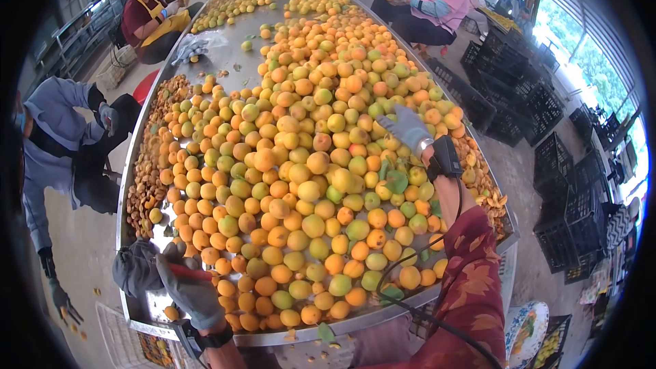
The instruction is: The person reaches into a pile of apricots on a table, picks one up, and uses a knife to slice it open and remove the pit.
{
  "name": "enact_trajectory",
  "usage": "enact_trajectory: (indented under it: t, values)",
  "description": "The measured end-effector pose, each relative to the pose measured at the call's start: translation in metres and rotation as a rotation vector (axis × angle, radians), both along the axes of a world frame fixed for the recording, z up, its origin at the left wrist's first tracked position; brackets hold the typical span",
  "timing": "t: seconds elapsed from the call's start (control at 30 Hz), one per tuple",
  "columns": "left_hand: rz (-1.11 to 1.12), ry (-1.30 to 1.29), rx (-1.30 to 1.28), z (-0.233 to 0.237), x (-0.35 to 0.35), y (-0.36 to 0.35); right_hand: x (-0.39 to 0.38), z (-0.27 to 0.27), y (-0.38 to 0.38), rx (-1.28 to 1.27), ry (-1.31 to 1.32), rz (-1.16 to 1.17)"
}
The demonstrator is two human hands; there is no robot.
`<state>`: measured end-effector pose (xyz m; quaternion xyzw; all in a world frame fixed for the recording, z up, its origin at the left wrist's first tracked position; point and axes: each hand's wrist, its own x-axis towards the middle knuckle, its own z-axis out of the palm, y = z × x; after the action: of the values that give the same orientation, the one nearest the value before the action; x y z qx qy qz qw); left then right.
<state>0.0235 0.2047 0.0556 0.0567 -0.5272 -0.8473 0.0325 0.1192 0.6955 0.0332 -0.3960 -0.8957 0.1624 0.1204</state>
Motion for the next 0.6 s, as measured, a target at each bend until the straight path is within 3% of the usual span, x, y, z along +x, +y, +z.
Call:
enact_trajectory:
  t: [0.07,0.2,0.3,0.37,0.5,0.57,0.6]
  values:
    - [-0.005,0.009,-0.006,0.001,0.001,0.002,0.000,0.009,-0.007,-0.135,-0.060,0.062]
    - [-0.012,0.019,-0.024,0.001,0.001,0.001,0.001,-0.011,-0.023,-0.129,-0.055,0.094]
    - [-0.002,0.018,-0.028,0.003,0.002,0.001,0.012,-0.004,-0.077,-0.137,-0.022,0.227]
    - [0.005,-0.005,-0.008,0.004,0.004,0.004,0.016,0.009,-0.118,0.105,-0.298,0.320]
    - [-0.013,0.010,0.016,0.001,0.003,0.001,0.036,-0.003,-0.129,0.133,-0.085,0.278]
    - [-0.015,0.005,-0.010,0.000,0.003,0.001,0.047,0.004,-0.129,-0.164,-0.076,0.278]
    - [-0.015,0.004,-0.012,-0.001,0.003,0.001,0.045,0.003,-0.125,-0.166,-0.077,0.278]
